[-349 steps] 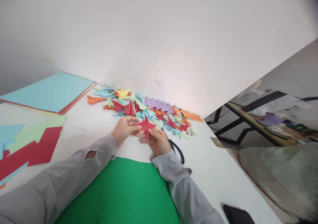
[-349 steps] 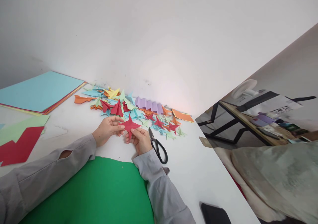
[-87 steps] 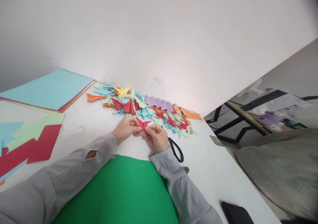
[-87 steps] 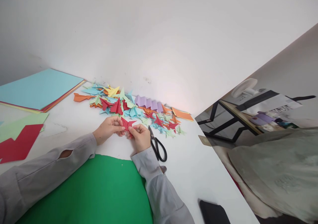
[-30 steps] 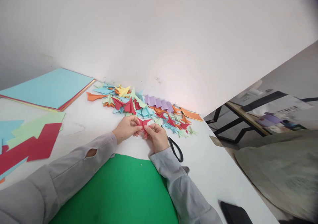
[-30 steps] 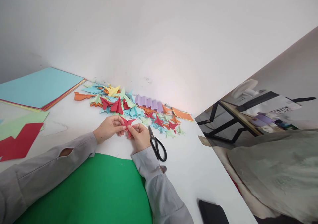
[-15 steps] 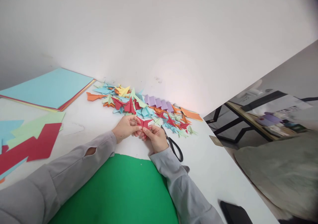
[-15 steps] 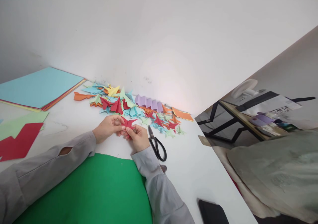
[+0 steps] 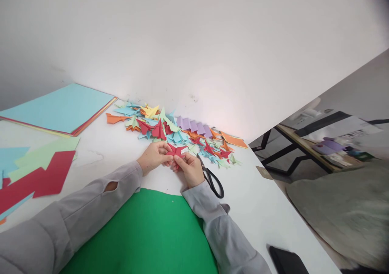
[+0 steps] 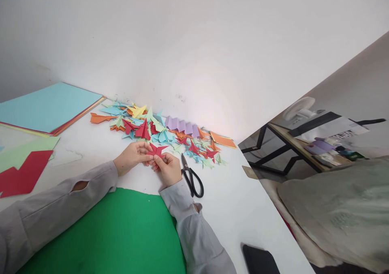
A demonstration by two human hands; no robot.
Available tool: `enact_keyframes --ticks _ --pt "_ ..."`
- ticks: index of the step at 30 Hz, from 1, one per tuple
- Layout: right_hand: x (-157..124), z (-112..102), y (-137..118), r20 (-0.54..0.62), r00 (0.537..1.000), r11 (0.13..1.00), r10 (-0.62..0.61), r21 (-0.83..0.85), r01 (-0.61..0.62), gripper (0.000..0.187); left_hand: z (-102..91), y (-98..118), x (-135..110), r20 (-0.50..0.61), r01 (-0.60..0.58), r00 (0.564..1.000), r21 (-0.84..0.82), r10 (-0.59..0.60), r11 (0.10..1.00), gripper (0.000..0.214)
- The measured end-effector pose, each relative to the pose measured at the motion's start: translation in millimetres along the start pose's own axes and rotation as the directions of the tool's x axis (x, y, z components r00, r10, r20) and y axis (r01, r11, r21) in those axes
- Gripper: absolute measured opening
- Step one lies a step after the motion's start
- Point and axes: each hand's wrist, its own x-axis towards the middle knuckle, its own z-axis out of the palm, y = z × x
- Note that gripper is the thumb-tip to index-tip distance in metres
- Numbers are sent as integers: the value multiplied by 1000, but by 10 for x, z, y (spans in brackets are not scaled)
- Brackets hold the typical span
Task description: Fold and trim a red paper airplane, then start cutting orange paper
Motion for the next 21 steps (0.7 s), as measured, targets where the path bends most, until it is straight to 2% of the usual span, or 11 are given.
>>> enact_keyframes --ticks 5,10,21 --pt "0 1 -7 25 999 998 19 -55 -18 34 -7 -19 8 -8 -21 1000 43 22 999 27" --pt "15 -27 14 56 998 999 32 -19 -31 35 -5 -15 6 14 -4 1000 76 3 997 24" --pt "31 -53 33 25 1000 1000 15 20 -16 33 -12 -8 7 47 24 999 -33 -22 999 22"
